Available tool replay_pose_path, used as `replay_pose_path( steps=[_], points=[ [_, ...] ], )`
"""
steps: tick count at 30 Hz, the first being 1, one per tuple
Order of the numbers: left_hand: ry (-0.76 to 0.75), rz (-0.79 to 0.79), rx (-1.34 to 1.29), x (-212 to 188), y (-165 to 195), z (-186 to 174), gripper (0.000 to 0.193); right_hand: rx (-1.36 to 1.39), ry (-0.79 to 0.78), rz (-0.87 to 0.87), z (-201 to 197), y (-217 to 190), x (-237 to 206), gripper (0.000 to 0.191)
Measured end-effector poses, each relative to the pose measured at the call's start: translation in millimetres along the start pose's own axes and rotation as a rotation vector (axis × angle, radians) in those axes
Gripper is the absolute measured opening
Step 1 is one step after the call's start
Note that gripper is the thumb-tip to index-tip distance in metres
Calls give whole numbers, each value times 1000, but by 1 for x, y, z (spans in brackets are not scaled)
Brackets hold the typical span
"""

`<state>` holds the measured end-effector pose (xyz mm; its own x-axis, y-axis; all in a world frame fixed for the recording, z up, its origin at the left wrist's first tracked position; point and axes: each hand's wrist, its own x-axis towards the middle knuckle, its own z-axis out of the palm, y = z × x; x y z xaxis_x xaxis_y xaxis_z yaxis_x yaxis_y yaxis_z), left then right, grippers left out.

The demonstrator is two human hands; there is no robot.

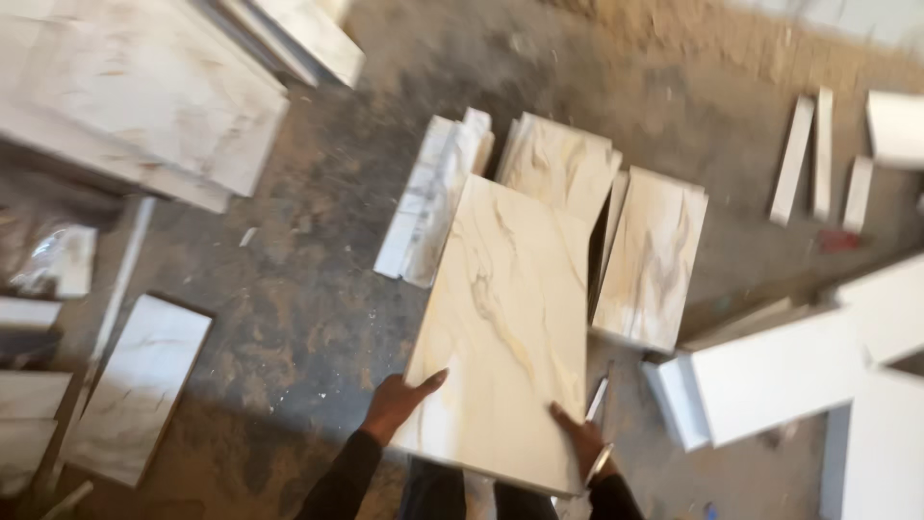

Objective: The person picks up marble-patterned white panels from piles on the workshop floor and carries them to a wooden workbench, stacking them one by one on top of other panels already there. They align each panel by hand and repeat the carry-and-stack cycle across the clip.

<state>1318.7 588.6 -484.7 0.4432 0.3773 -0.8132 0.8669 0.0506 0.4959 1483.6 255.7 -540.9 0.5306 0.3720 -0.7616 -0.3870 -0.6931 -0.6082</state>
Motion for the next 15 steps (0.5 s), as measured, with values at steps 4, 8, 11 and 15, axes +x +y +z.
replay_pose_path(
  steps=[4,8,11,15],
  points=[
    [149,68,-123,-132,-3,-25,80,162,22,-134,0,-59,-65,37],
    [343,77,-348,-258,-30,-60,81,84,-154,-252,23,-132,-109,41],
    [572,78,-572,-336,-58,-89,80,29,-297,-314,70,-200,-130,45],
    [804,95,-752,-430,-108,-125,73,13,-481,-473,177,-297,-167,50]
  ],
)
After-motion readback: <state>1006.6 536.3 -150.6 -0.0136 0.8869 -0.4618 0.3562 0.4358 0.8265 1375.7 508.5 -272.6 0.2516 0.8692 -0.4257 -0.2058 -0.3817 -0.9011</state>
